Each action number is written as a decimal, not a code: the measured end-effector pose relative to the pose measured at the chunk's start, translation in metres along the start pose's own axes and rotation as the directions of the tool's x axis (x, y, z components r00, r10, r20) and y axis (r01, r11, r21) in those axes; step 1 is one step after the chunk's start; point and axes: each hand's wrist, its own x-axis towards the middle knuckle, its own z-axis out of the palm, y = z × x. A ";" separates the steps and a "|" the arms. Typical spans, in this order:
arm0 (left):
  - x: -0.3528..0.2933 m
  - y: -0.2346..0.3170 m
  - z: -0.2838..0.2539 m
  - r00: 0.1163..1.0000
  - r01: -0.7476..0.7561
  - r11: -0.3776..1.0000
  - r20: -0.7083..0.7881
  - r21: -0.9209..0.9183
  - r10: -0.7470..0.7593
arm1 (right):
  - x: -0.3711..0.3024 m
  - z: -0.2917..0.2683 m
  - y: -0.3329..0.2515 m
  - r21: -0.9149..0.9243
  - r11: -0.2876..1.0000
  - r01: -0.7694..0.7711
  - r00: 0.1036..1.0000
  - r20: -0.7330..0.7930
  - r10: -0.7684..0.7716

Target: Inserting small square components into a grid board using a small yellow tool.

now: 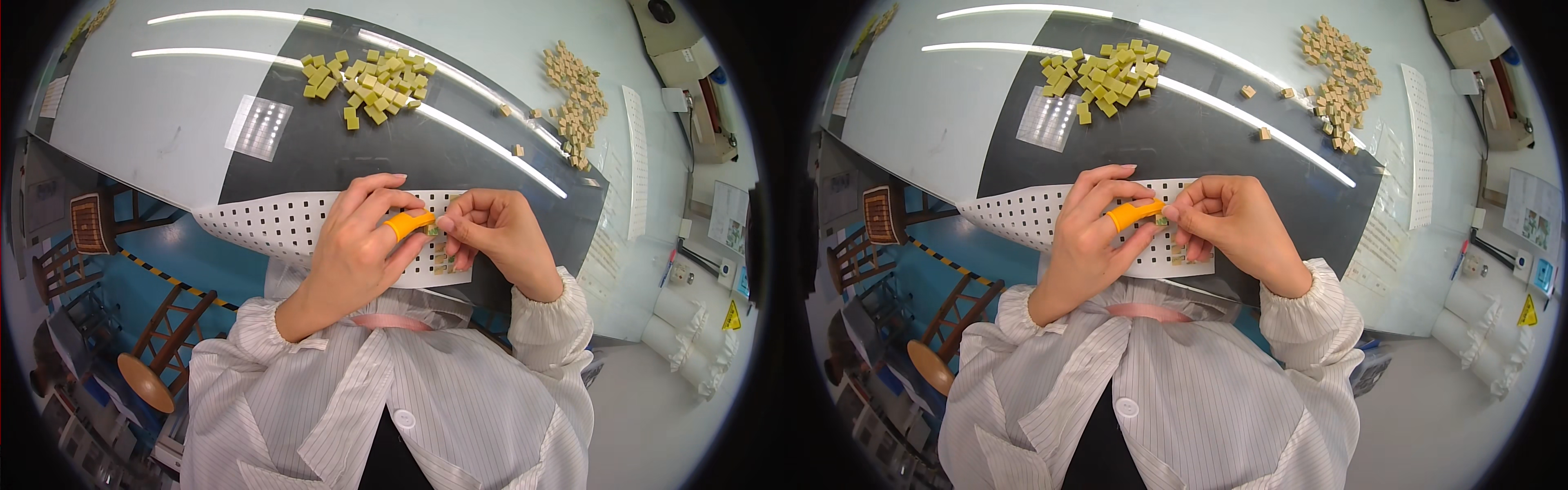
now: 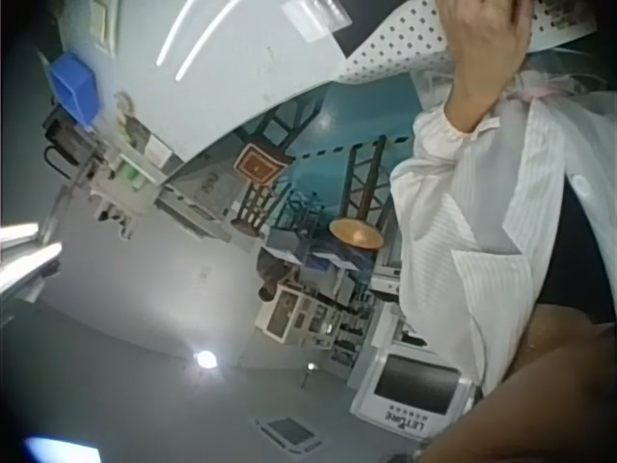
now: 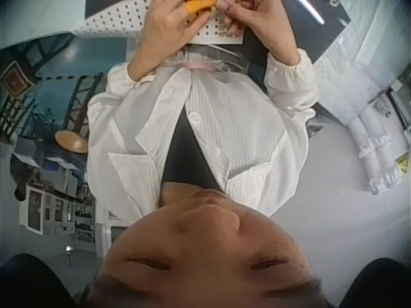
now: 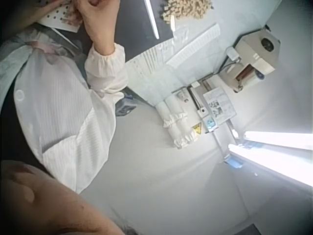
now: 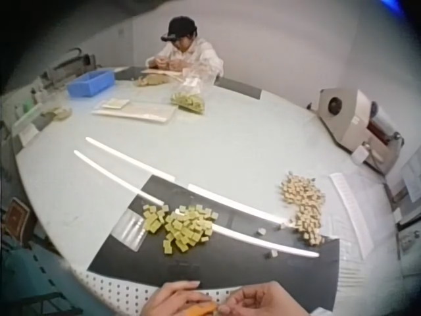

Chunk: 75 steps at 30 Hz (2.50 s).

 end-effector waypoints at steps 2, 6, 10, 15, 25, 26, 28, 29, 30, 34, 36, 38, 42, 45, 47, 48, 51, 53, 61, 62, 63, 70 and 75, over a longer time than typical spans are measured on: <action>0.000 0.000 0.000 1.000 -0.001 1.000 0.000 -0.001 0.001 | 0.001 0.000 0.001 0.020 1.000 -0.001 1.000 -0.006 0.002; 0.000 0.001 0.000 1.000 0.003 1.000 -0.003 0.004 -0.003 | 0.000 0.000 0.001 0.015 1.000 0.001 1.000 -0.011 -0.001; 0.000 0.000 0.000 1.000 0.005 1.000 -0.001 0.001 -0.005 | 0.001 0.000 0.001 0.007 1.000 0.002 1.000 -0.009 -0.002; 0.000 0.001 -0.001 1.000 0.002 1.000 0.003 0.002 -0.002 | 0.000 0.000 0.001 0.039 0.999 0.017 0.999 -0.028 -0.016; 0.000 0.001 0.000 1.000 0.003 1.000 0.001 0.000 -0.003 | 0.000 0.007 0.007 -0.185 0.972 0.146 0.973 -0.149 -0.175; 0.000 0.001 0.000 1.000 0.001 1.000 0.002 0.000 -0.001 | 0.000 0.006 0.008 -0.193 0.966 0.173 0.950 -0.227 -0.215; 0.001 0.002 -0.001 1.000 0.009 1.000 0.004 0.021 -0.010 | 0.000 0.000 0.007 -0.225 0.936 0.272 0.937 -0.162 -0.311; 0.001 0.003 -0.001 1.000 0.008 1.000 0.003 0.022 -0.008 | -0.002 -0.004 0.008 -0.250 0.896 0.368 0.912 -0.093 -0.400; 0.001 0.003 0.000 1.000 0.005 1.000 0.002 0.024 -0.005 | -0.001 -0.006 0.011 -0.310 0.842 0.441 0.887 0.006 -0.463; 0.002 0.002 0.001 1.000 -0.010 0.999 -0.011 0.042 0.011 | -0.002 0.006 0.009 -0.514 0.684 0.518 0.826 0.092 -0.557; 0.002 0.002 0.002 1.000 -0.006 0.999 -0.016 0.037 0.007 | 0.002 0.001 0.015 -0.479 0.719 0.504 0.834 0.055 -0.549; 0.001 0.003 0.002 1.000 0.000 0.999 -0.024 0.034 0.001 | 0.002 -0.002 0.012 -0.442 0.750 0.492 0.842 0.022 -0.539; 0.001 0.002 0.002 1.000 0.004 1.000 -0.031 0.029 -0.003 | -0.002 0.000 0.003 -0.215 0.936 0.278 0.957 -0.023 -0.290; 0.000 0.002 0.002 0.999 0.000 1.000 -0.036 0.028 0.001 | 0.003 0.006 0.009 -0.262 0.920 0.293 0.951 -0.024 -0.309; 0.000 0.003 0.003 0.999 0.000 1.000 -0.039 0.028 0.001 | 0.003 0.008 0.010 -0.327 0.894 0.308 0.941 -0.032 -0.336; 0.001 0.003 0.003 0.999 -0.002 1.000 -0.040 0.025 0.003 | 0.002 0.009 0.009 -0.321 0.895 0.310 0.939 -0.046 -0.342; 0.001 0.003 0.003 0.999 0.015 1.000 -0.051 0.018 -0.014 | 0.003 0.009 0.010 -0.345 0.879 0.329 0.929 -0.049 -0.367; 0.002 0.003 0.003 0.998 0.032 0.999 -0.061 0.012 -0.031 | 0.003 0.008 0.011 -0.374 0.861 0.345 0.921 -0.041 -0.387; 0.000 0.003 0.001 0.999 -0.002 1.000 -0.041 0.029 0.003 | -0.007 -0.009 0.005 -0.394 0.875 0.282 0.840 -0.339 -0.424; -0.001 0.003 0.001 0.999 0.002 0.999 -0.044 0.032 -0.001 | -0.007 -0.014 0.005 -0.421 0.875 0.241 0.831 -0.377 -0.410; -0.001 0.004 0.002 0.999 0.010 1.000 -0.045 0.026 -0.009 | -0.006 -0.015 0.010 -0.422 0.874 0.242 0.830 -0.376 -0.412; 0.000 0.005 0.003 0.998 0.028 0.999 -0.055 0.028 -0.027 | -0.005 0.007 0.028 -0.720 0.598 0.353 0.677 -0.244 -0.694; 0.002 0.005 0.001 0.998 0.045 0.999 -0.038 0.011 -0.045 | -0.001 0.006 0.030 -0.728 0.587 0.353 0.664 -0.247 -0.706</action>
